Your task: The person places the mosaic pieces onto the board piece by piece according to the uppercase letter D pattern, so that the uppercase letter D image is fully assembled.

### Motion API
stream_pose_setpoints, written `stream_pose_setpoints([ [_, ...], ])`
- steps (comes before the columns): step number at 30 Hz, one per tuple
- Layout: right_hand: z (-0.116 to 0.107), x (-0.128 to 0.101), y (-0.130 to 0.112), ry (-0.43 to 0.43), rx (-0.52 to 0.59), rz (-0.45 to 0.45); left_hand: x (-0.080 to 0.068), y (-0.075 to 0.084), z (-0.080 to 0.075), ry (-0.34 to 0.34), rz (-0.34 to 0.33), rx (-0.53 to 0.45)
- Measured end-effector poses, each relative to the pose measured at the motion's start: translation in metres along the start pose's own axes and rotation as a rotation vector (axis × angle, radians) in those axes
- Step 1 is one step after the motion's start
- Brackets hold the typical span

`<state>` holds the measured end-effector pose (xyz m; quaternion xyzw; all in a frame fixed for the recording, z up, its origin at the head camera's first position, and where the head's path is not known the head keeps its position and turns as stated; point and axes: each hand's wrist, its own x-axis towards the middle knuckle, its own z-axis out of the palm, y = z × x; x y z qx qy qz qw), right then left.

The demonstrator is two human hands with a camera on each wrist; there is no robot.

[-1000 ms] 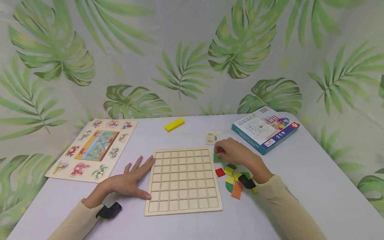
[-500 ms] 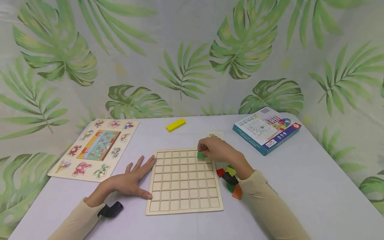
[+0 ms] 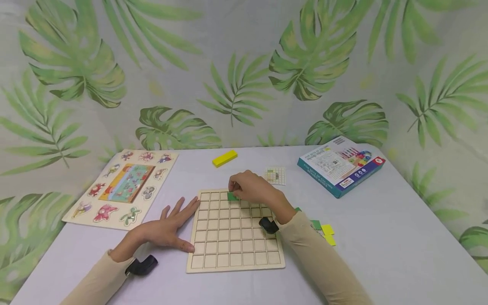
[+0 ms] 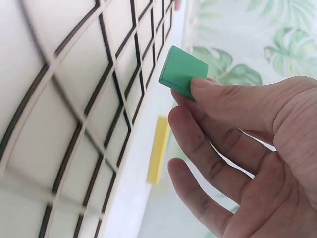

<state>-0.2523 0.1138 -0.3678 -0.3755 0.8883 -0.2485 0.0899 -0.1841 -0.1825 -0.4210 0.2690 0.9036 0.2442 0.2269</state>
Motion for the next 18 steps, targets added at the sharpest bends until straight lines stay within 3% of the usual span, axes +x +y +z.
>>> stream_pose_setpoints([
  [18,0.025,0.035,-0.014,-0.034,0.019,0.032,0.000,-0.001,0.000,-0.009,0.001,-0.032],
])
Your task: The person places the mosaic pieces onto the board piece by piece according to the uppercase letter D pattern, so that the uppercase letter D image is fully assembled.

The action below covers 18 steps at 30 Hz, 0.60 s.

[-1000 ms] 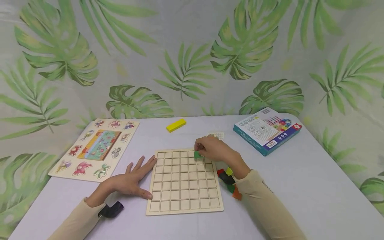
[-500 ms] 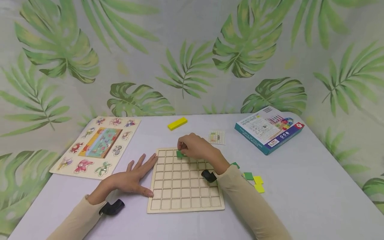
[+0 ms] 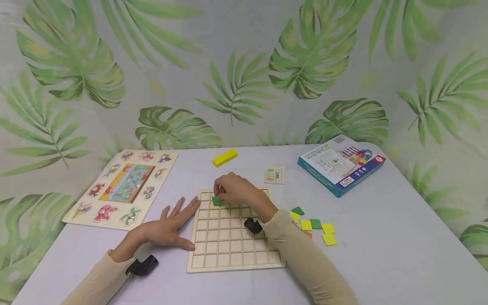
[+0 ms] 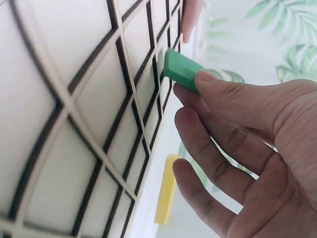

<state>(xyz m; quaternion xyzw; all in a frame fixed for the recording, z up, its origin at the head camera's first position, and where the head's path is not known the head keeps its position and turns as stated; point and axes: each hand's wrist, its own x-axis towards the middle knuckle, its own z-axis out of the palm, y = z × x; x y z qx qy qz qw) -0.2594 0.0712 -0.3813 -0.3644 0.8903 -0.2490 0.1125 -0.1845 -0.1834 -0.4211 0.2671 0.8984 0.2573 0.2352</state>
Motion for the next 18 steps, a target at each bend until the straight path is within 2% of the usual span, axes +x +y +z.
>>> stream_pose_setpoints([
  [18,0.010,0.006,-0.011,-0.023,-0.063,0.064,-0.002,0.002,0.000,0.002,0.004,0.001],
])
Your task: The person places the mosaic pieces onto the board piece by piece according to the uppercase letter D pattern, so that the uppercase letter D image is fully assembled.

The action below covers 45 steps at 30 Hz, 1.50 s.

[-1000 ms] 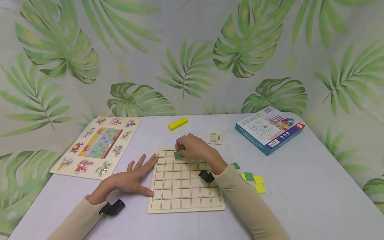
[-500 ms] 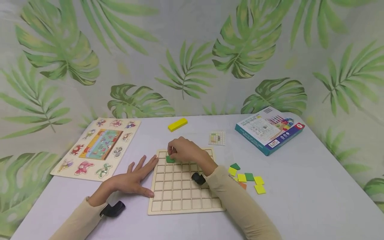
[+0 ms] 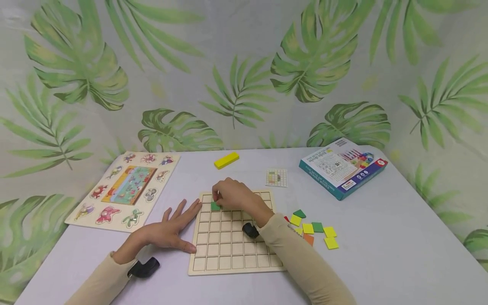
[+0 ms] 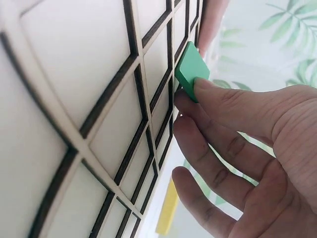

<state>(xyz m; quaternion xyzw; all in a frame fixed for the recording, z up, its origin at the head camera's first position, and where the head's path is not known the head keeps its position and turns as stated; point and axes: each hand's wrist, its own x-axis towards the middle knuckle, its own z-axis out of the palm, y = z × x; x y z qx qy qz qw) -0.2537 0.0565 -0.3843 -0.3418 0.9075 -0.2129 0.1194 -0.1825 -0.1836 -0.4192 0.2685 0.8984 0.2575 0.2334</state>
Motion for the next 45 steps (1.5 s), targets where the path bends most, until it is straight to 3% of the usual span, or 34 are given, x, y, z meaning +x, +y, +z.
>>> stream_pose_setpoints([
  [6,0.002,-0.001,0.000,0.014,-0.025,0.004,0.000,0.000,0.001,0.000,0.005,0.001],
  [16,0.001,-0.004,0.000,-0.041,-0.019,0.023,0.000,0.001,0.001,0.005,-0.006,0.007],
  [24,-0.002,-0.016,0.007,-0.057,-0.042,-0.057,-0.001,0.000,0.003,0.000,-0.014,0.009],
  [32,-0.017,-0.052,0.025,-0.001,-0.033,-0.091,0.001,0.001,0.002,0.003,-0.008,0.021],
  [45,-0.037,-0.133,0.069,0.009,-0.026,0.095,-0.003,0.004,0.001,-0.001,0.005,-0.008],
])
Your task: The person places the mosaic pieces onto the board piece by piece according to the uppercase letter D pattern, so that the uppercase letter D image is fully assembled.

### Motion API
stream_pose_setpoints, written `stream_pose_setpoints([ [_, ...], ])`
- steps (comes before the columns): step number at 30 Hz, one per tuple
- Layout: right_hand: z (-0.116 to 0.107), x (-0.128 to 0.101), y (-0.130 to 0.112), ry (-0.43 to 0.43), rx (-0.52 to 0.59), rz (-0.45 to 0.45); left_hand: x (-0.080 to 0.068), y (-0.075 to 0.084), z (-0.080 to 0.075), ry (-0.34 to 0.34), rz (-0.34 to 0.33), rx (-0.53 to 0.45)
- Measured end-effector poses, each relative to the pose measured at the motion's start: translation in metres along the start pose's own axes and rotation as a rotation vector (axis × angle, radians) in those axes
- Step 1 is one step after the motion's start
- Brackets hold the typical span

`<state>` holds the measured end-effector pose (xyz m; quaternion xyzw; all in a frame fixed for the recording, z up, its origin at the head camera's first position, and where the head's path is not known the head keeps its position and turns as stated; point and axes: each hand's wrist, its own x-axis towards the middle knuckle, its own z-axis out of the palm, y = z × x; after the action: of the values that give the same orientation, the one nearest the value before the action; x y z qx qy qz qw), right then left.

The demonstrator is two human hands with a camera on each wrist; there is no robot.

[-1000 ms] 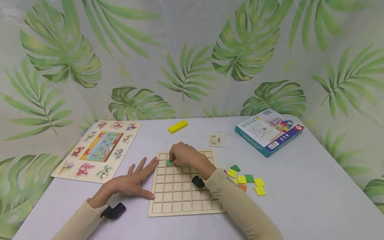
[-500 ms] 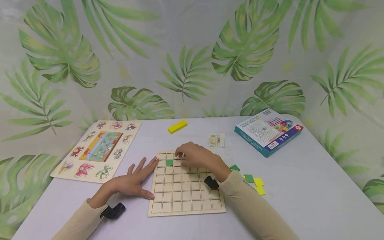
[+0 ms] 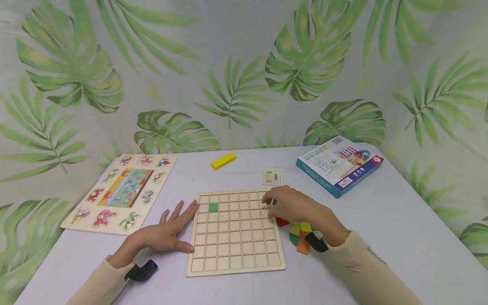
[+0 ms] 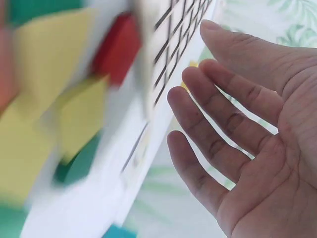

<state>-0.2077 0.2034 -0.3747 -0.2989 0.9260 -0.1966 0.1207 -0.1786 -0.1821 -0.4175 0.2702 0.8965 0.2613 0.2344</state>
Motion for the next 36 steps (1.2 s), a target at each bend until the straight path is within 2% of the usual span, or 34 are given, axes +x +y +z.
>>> stream_pose_setpoints([
  [11,-0.008,-0.062,0.044,-0.038,0.030,0.200,0.005,-0.001,-0.002,0.012,0.019,0.012],
  [16,-0.011,-0.079,0.062,-0.033,0.077,0.168,0.007,-0.002,-0.004,0.025,0.035,0.025],
  [21,-0.011,-0.088,0.081,-0.031,0.146,0.113,0.008,-0.005,-0.003,0.009,0.038,0.019],
  [26,-0.009,-0.091,0.085,-0.037,0.222,0.074,0.004,-0.003,-0.004,0.009,0.035,0.019],
  [33,-0.006,-0.089,0.084,-0.046,0.199,0.119,0.004,0.000,-0.005,0.015,0.035,0.009],
  [36,-0.006,-0.088,0.083,-0.039,0.171,0.098,0.005,-0.001,-0.004,0.011,0.031,0.016],
])
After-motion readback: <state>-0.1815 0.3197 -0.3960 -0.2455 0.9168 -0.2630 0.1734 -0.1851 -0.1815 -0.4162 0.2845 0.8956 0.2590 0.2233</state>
